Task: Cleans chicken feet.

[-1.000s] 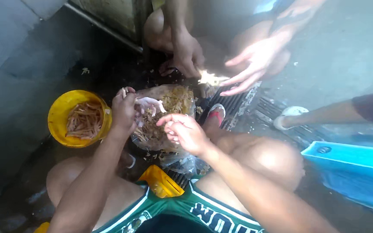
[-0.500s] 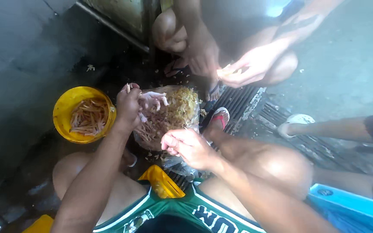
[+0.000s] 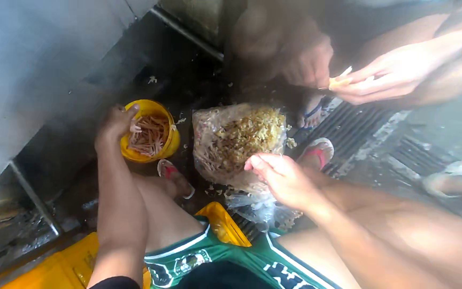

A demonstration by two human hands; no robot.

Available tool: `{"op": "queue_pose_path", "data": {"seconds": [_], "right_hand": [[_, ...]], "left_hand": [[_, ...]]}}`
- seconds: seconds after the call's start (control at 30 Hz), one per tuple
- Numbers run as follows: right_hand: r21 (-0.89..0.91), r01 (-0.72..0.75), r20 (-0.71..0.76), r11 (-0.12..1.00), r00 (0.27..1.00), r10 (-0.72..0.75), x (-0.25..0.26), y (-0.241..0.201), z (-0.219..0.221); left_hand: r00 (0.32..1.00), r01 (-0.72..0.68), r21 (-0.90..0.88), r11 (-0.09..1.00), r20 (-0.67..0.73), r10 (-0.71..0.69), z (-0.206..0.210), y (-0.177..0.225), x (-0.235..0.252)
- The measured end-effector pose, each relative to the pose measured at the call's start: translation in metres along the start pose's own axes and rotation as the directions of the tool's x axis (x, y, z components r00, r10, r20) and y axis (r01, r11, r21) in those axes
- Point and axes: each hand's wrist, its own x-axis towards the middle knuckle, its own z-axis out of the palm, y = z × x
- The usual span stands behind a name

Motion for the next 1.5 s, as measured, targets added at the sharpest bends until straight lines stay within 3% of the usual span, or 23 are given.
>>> {"op": "queue_pose_path", "data": {"seconds": [0.07, 0.13, 0.2, 0.27, 0.33, 0.43, 0.53, 0.6, 0.7, 0.77, 0.87, 0.93, 1.03, 1.1, 1.3, 1.4, 1.47, 1.5], "right_hand": [[0.006, -0.005, -0.004, 1.000, 1.000, 0.005, 0.001, -0.003, 0.001], [0.008, 0.020, -0.013, 1.000, 1.000, -0.020, 0.000, -0.004, 0.003], [-0.058, 0.026, -0.029, 0.998, 0.999, -0.028, 0.002, -0.005, 0.004], [-0.198, -0.014, -0.081, 0.980, 0.997, -0.002, 0.005, -0.008, 0.006], [-0.259, -0.076, -0.144, 0.963, 0.989, 0.039, 0.011, -0.008, 0.008], [-0.196, -0.110, -0.193, 0.974, 0.979, 0.072, 0.016, 0.004, 0.005], [-0.131, 0.017, -0.139, 0.991, 0.990, -0.036, 0.015, 0.018, -0.001], [-0.222, 0.086, -0.159, 0.971, 0.980, -0.123, 0.014, 0.019, 0.001], [-0.352, 0.108, -0.251, 0.930, 0.946, -0.205, 0.013, 0.018, -0.002], [-0.417, 0.071, -0.327, 0.906, 0.919, -0.222, 0.015, 0.014, -0.009], [-0.484, 0.034, -0.359, 0.874, 0.904, -0.233, 0.020, 0.008, -0.014], [-0.420, 0.012, -0.341, 0.908, 0.925, -0.170, 0.021, 0.003, -0.014], [-0.151, -0.045, -0.318, 0.988, 0.948, -0.005, 0.022, -0.001, -0.022], [-0.047, -0.026, -0.314, 0.999, 0.949, 0.010, 0.020, -0.005, -0.026], [-0.065, 0.043, -0.488, 0.997, 0.870, -0.069, 0.010, -0.009, -0.039], [0.179, 0.008, -0.633, 0.984, 0.766, 0.109, 0.005, -0.008, -0.075], [0.332, 0.136, -0.704, 0.933, 0.694, 0.149, -0.003, -0.006, -0.109], [0.358, 0.198, -0.707, 0.913, 0.695, 0.126, -0.008, -0.002, -0.119]], "left_hand": [[0.999, -0.033, 0.022, 0.999, 0.014, 0.033, 0.009, 0.014, -0.010], [0.980, -0.184, 0.025, 0.983, 0.089, 0.181, 0.025, 0.039, -0.025], [0.917, -0.301, -0.151, 0.941, 0.224, 0.330, 0.057, 0.066, -0.050], [0.814, -0.240, -0.473, 0.848, 0.377, 0.441, 0.097, 0.088, -0.090], [0.673, -0.138, -0.635, 0.760, 0.503, 0.542, 0.140, 0.098, -0.124], [0.467, -0.090, -0.654, 0.752, 0.639, 0.611, 0.158, 0.119, -0.146], [0.361, -0.050, -0.645, 0.762, 0.700, 0.616, 0.154, 0.121, -0.142], [0.346, -0.020, -0.651, 0.758, 0.707, 0.617, 0.157, 0.122, -0.139], [0.435, -0.039, -0.623, 0.781, 0.693, 0.575, 0.164, 0.124, -0.137], [0.493, -0.205, -0.580, 0.789, 0.635, 0.595, 0.166, 0.123, -0.134], [0.503, -0.409, -0.484, 0.774, 0.588, 0.633, 0.162, 0.117, -0.135], [0.510, -0.462, -0.449, 0.765, 0.572, 0.643, 0.157, 0.114, -0.138], [0.480, -0.485, -0.461, 0.743, 0.570, 0.667, 0.158, 0.109, -0.137], [0.453, -0.492, -0.476, 0.729, 0.574, 0.682, 0.155, 0.108, -0.135], [0.366, -0.362, -0.578, 0.731, 0.633, 0.682, 0.145, 0.109, -0.141], [0.250, -0.233, -0.686, 0.689, 0.642, 0.725, 0.142, 0.094, -0.138], [0.193, -0.047, -0.747, 0.664, 0.645, 0.739, 0.138, 0.080, -0.135], [0.186, 0.046, -0.744, 0.667, 0.662, 0.726, 0.137, 0.076, -0.132]]}}
